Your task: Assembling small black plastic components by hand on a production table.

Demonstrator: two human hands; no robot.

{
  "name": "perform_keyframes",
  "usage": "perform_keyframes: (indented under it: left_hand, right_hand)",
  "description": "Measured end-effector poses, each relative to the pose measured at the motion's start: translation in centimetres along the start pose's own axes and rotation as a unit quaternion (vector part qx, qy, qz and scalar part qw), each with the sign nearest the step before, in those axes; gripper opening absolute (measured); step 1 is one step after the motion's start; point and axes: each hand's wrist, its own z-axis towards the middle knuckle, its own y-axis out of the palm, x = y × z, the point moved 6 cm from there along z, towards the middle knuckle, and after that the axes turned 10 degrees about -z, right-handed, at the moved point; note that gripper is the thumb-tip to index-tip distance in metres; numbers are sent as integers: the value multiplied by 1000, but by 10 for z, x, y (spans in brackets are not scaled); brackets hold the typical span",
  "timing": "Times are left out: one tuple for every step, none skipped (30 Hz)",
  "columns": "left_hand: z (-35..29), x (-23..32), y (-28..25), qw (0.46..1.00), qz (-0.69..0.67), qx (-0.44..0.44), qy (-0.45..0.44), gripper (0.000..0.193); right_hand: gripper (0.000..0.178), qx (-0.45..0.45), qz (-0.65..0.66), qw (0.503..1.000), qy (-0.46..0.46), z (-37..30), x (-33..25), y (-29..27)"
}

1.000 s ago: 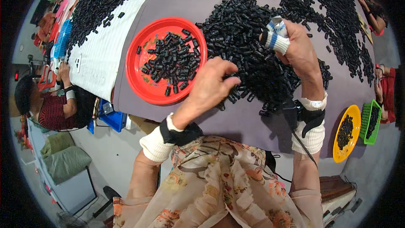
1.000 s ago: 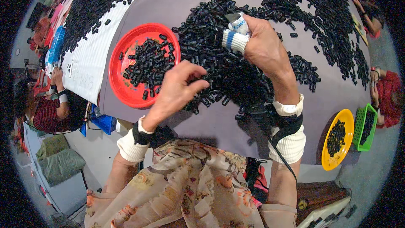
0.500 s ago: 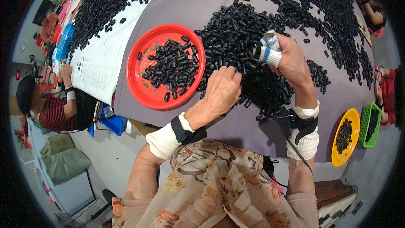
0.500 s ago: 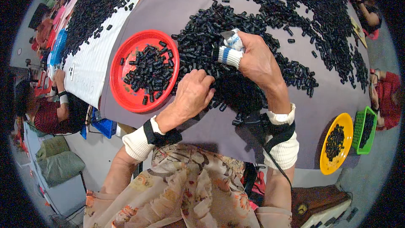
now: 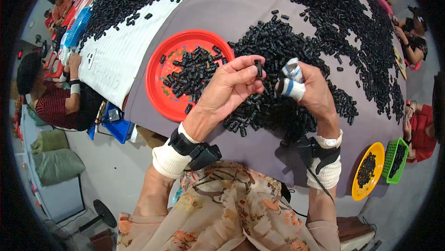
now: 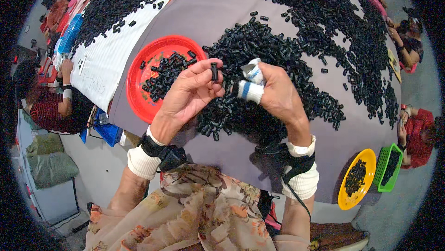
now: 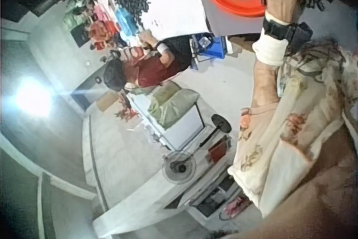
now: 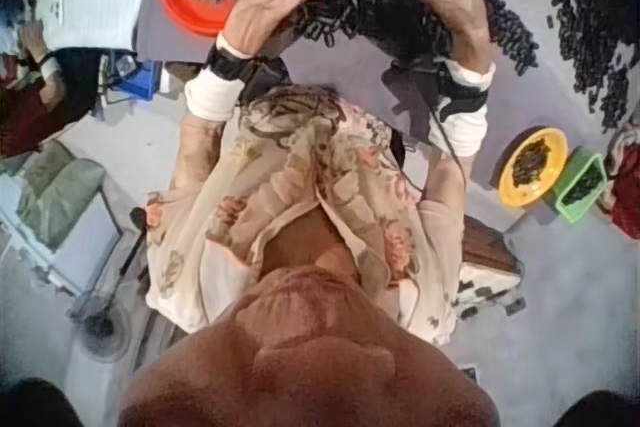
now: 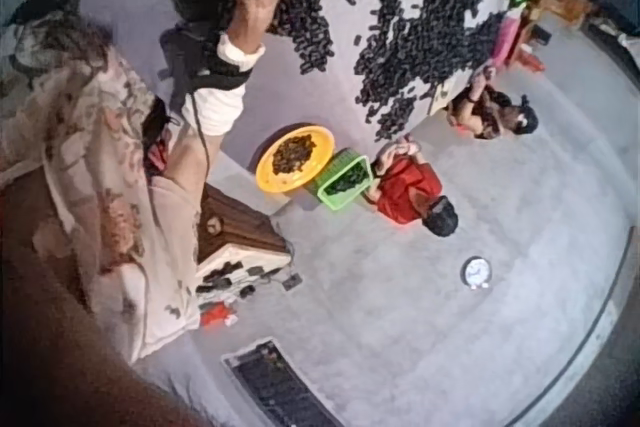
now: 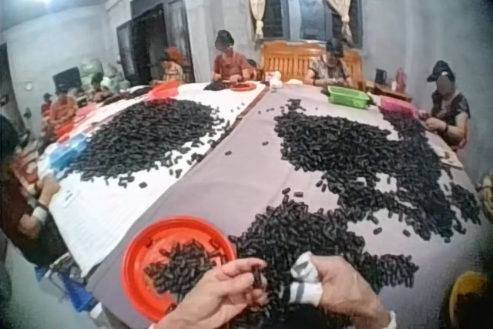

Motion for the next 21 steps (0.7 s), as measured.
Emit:
perform_keyframes:
  left_hand:
    - [0, 2, 2, 1000, -1, -2, 4, 23]
    - [-1, 2, 6, 999, -31, -17, 1, 23]
    - [-2, 2, 11, 998, -62, -32, -2, 23]
    - [-3, 2, 13, 997, -69, -35, -12, 24]
    - [-2, 2, 14, 997, -71, -38, -10, 24]
    - [-2, 2, 16, 996, -77, -42, -9, 23]
    - [-1, 2, 17, 995, -84, -47, -9, 23]
    - [-1, 2, 17, 995, -85, -48, -7, 23]
    - [-1, 3, 16, 996, -79, -39, -4, 22]
    - [0, 3, 14, 997, -73, -30, 0, 22]
    - [-1, 3, 14, 997, -75, -30, 1, 22]
    - [-1, 3, 14, 997, -67, -30, 6, 22]
    - [-2, 4, 14, 998, -60, -31, 11, 22]
    - [-1, 4, 15, 998, -62, -31, 9, 22]
    - [-1, 3, 16, 998, -58, -35, 2, 23]
    - [0, 3, 17, 998, -54, -39, -4, 23]
    - [-1, 2, 18, 998, -55, -39, -5, 23]
    - [-1, 2, 19, 997, -58, -48, -6, 24]
    - [-1, 2, 20, 996, -62, -56, -8, 25]
    - [-1, 2, 20, 997, -62, -55, -8, 25]
    - [-1, 2, 19, 997, -60, -53, -6, 25]
  right_hand:
    - [22, -5, -9, 1000, -10, 0, -8, 3]
    - [23, -1, -24, 999, -30, 2, -12, 5]
    - [25, 3, -40, 998, -50, 3, -13, 7]
    - [29, 3, -39, 997, -61, 6, -12, 10]
    - [29, 3, -42, 997, -62, 7, -12, 12]
    - [30, 9, -41, 997, -70, 8, -13, 12]
    - [32, 15, -41, 996, -79, 9, -15, 11]
    - [34, 11, -79, 994, -76, 8, -23, 9]
    - [34, 10, -81, 994, -76, 9, -28, 9]
    - [34, 10, -101, 991, -82, 9, -32, 9]
    - [35, 9, -121, 989, -87, 10, -34, 11]
    - [35, 9, -122, 989, -87, 12, -33, 13]
    - [35, 10, -106, 989, -98, 13, -33, 15]
    - [36, 14, -90, 990, -106, 14, -33, 14]
    - [36, 14, -90, 990, -103, 15, -34, 13]
    - [36, 11, -103, 990, -98, 16, -35, 13]
    - [37, 8, -116, 989, -94, 16, -36, 12]
    - [37, 8, -117, 989, -93, 15, -37, 12]
    - [37, 11, -137, 986, -91, 16, -38, 11]
    - [38, 13, -156, 984, -88, 16, -39, 11]
    - [38, 13, -155, 984, -88, 16, -40, 11]
